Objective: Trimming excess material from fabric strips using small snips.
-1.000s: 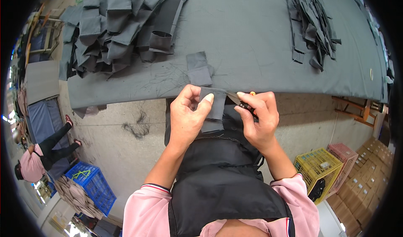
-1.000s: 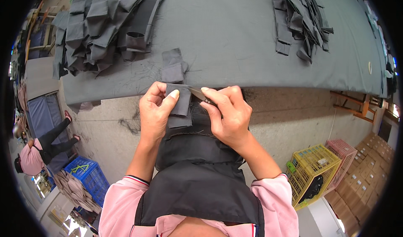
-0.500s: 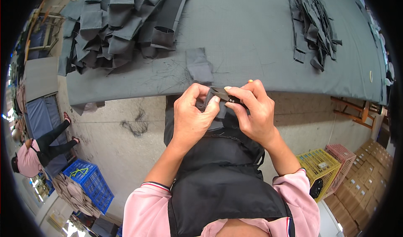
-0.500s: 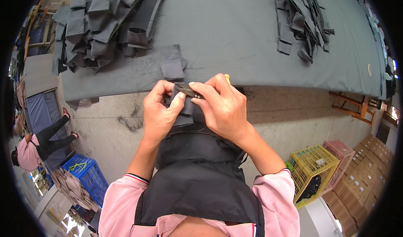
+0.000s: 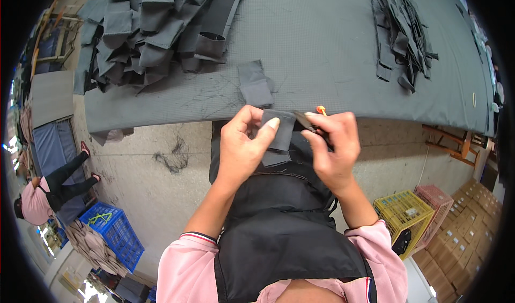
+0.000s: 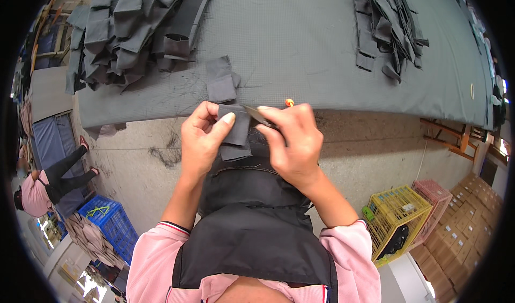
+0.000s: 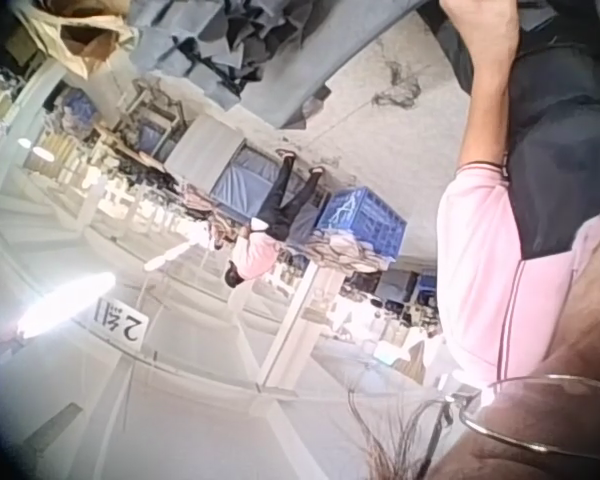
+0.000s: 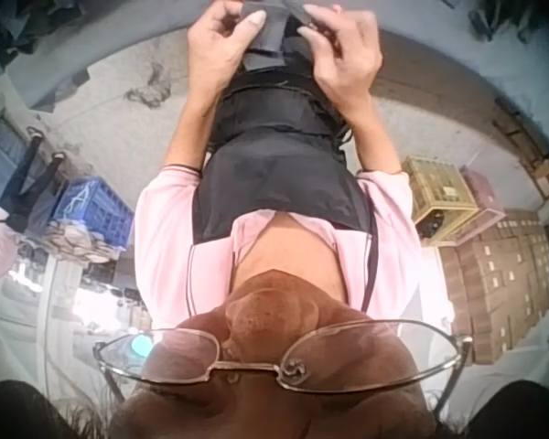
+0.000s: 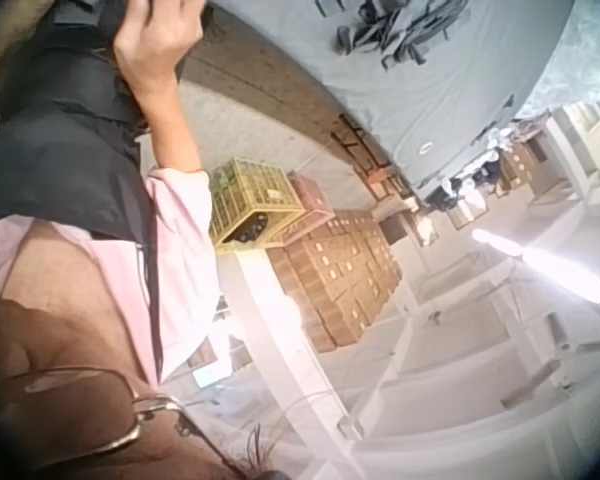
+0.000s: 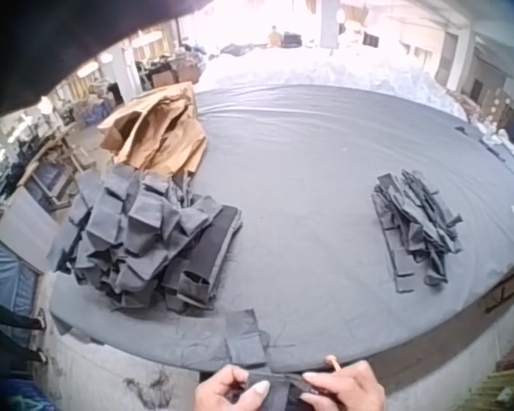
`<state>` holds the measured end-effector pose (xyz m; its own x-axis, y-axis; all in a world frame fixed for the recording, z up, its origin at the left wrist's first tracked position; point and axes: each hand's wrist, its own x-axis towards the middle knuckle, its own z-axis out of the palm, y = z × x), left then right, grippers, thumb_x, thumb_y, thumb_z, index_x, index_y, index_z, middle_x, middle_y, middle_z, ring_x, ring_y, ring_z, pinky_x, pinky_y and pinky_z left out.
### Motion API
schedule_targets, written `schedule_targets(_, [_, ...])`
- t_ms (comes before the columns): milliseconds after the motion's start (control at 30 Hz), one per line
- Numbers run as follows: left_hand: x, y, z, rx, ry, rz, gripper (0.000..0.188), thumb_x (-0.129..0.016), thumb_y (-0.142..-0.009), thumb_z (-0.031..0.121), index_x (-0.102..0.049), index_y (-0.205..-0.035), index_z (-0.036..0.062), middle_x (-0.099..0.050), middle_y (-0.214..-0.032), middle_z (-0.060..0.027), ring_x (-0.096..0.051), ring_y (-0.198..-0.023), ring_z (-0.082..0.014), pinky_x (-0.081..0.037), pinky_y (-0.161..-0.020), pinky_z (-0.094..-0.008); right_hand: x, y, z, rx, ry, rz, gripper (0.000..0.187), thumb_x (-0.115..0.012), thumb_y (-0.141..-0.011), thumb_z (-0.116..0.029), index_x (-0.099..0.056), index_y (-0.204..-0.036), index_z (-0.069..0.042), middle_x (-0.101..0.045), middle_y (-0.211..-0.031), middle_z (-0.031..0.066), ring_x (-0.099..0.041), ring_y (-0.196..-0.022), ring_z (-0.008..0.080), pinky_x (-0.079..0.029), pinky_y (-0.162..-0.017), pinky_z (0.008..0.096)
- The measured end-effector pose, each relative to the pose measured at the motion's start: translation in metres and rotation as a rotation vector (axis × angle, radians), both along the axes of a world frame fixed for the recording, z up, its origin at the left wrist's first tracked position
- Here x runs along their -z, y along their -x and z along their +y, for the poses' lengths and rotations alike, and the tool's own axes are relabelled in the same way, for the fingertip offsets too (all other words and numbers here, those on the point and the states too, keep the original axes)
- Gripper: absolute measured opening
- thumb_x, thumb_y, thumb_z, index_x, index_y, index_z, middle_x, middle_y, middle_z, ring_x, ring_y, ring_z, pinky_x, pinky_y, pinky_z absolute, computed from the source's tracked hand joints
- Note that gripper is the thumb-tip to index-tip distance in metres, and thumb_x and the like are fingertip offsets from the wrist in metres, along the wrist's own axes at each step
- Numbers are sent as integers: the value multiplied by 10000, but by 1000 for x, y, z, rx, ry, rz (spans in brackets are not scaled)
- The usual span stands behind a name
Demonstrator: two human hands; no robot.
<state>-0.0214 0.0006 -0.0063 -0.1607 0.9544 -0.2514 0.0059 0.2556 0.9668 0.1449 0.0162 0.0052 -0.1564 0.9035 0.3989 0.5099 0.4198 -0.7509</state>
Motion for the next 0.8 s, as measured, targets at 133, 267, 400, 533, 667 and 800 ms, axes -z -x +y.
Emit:
schedule_targets(133, [2, 9, 5, -41, 123, -247, 187, -657, -842, 74, -499, -742, 69, -469, -676, 91, -387, -611, 12, -299, -526, -172, -7, -9, -1, -69, 362, 128, 413, -707, -673, 45, -619, -1060, -68, -482, -817, 26, -455, -644, 102, -419, -553, 232])
schedule_targets(267, [-6, 10, 8, -31, 152, -320, 176, -634, -861, 84, -507, -740, 70, -448, -662, 94, -366, -597, 5, -289, -526, -164, 5, 16, 11, -219, 170, 62, 285, -647, -663, 70, -619, -926, -38, -455, -744, 63, -490, -595, 169, -407, -530, 275])
schedule_targets(400, [2, 20, 4, 26, 156, -377, 143, -573, -925, 177, -579, -871, 44, -449, -725, 83, -335, -654, -8, -304, -594, -181, 15, 39, 35, -145, 725, 560, 193, -697, -792, -62, -513, -763, -13, -470, -668, -6, -392, -629, 73, -358, -557, 237])
schedule_targets(533, [0, 14, 6, 31, 111, -495, 236, -569, -937, 193, -598, -1070, 0, -594, -891, 18, -508, -789, -39, -421, -736, -195, 25, 42, 45, -186, 991, 744, 160, -674, -830, -85, -529, -826, -16, -504, -702, -24, -429, -667, 48, -368, -584, 217])
schedule_targets(667, [11, 17, 14, -110, 179, -507, 205, -560, -939, 174, -609, -1045, 5, -640, -941, -22, -572, -794, -57, -473, -720, -213, 19, 34, 23, -13, 626, 577, 226, -662, -840, -92, -537, -1010, -14, -532, -784, -3, -491, -715, 54, -418, -653, 210])
schedule_targets(800, [13, 18, 15, -124, 182, -488, 184, -565, -936, 164, -618, -1010, 4, -639, -914, -14, -565, -789, -49, -469, -720, -209, 17, 1, -9, -44, 655, 423, 255, -668, -809, -52, -557, -1036, -18, -532, -835, 12, -502, -738, 71, -423, -676, 213])
